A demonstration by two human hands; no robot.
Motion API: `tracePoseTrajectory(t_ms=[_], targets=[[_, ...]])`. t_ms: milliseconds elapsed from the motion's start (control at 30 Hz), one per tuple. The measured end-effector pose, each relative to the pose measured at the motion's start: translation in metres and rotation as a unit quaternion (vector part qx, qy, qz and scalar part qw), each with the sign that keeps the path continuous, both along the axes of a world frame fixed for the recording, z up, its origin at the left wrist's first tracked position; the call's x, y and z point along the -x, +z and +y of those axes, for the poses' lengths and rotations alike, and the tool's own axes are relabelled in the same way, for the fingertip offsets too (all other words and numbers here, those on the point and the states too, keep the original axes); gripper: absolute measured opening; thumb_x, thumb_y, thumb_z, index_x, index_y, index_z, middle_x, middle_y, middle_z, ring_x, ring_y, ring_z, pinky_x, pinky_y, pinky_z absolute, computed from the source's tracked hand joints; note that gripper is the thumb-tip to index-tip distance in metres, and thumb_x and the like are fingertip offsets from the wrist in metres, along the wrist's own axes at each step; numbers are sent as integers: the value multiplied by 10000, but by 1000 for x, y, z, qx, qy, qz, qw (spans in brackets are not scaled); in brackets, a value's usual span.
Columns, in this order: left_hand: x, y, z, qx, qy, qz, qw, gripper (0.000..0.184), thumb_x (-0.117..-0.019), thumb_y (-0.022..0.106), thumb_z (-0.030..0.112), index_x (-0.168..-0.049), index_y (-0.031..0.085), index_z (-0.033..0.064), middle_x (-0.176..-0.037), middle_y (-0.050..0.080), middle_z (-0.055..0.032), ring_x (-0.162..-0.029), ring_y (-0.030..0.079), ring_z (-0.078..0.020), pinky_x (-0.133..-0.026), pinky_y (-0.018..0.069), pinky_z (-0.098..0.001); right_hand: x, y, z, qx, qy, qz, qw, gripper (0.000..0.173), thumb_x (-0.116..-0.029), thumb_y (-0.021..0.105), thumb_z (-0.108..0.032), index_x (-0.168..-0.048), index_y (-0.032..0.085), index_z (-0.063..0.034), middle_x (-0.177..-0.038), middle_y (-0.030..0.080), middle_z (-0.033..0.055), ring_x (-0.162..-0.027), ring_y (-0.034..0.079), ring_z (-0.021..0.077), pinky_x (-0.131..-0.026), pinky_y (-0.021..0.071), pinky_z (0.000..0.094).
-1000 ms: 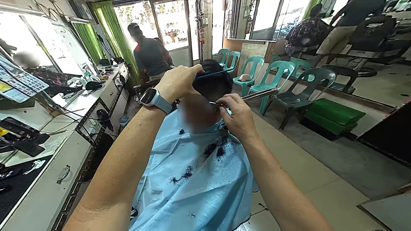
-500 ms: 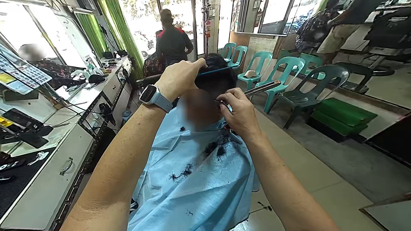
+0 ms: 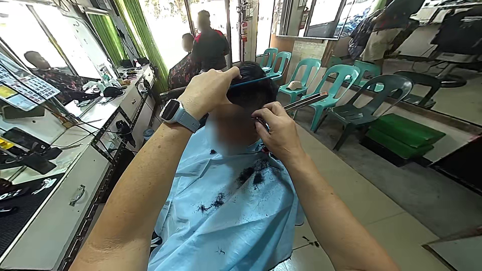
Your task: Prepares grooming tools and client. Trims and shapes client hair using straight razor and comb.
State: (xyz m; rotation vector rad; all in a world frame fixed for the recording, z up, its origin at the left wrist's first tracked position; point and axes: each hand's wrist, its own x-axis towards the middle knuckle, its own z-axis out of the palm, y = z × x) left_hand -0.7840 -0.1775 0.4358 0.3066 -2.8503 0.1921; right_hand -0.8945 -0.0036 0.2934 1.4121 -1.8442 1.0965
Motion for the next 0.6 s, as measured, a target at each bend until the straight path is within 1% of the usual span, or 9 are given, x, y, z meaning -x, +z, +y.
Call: tracePoseTrajectory(t_ms=[67,167,267,333,467,600], targets=[[0,0,0,1,-3,1,1000,794,-735,868,509,-1413,537,262,-1149,696,-126,-1042,679,-367,-817,534,-634,0,0,0,-2,-6,2,1000,175,-988,617,-126,-1116,736,-112,-1115,648,132,-968,669,252,-754,575,414],[0,1,-1,1,-6,0,1000,788,-744,861,512,-1417,536,262,-1169,694,-122,-1055,677,-364,-830,534,-631,0,0,0,-5,-13,10,1000,175,-989,615,-128,-1116,735,-113,-1122,651,134,-981,669,261,-764,575,423],[0,1,-2,1,-9,1,1000,774,-748,859,509,-1412,543,265,-1158,701,-116,-1051,680,-360,-830,534,-628,1,0,1,-17,-22,18,999,176,-993,607,-132,-1116,732,-115,-1137,653,136,-1021,663,274,-791,568,436],[0,2,-3,-2,-13,0,1000,770,-751,859,505,-1410,542,264,-1151,702,-115,-1051,681,-355,-831,537,-623,1,1,3,-25,-22,24,999,173,-986,611,-128,-1108,733,-114,-1151,655,141,-1025,669,284,-780,572,449],[0,3,-3,-4,-14,-4,1000,755,-759,857,494,-1406,542,267,-1140,705,-117,-1033,686,-357,-820,540,-626,1,0,3,-18,-21,26,999,179,-989,604,-125,-1110,736,-118,-1147,655,138,-1012,671,277,-766,572,436],[0,3,-4,-7,-19,-2,1000,741,-763,858,481,-1401,551,262,-1142,707,-115,-1038,685,-358,-827,537,-628,1,-1,5,-21,-17,33,999,175,-986,601,-112,-1101,731,-102,-1167,655,153,-1034,670,290,-792,573,452]])
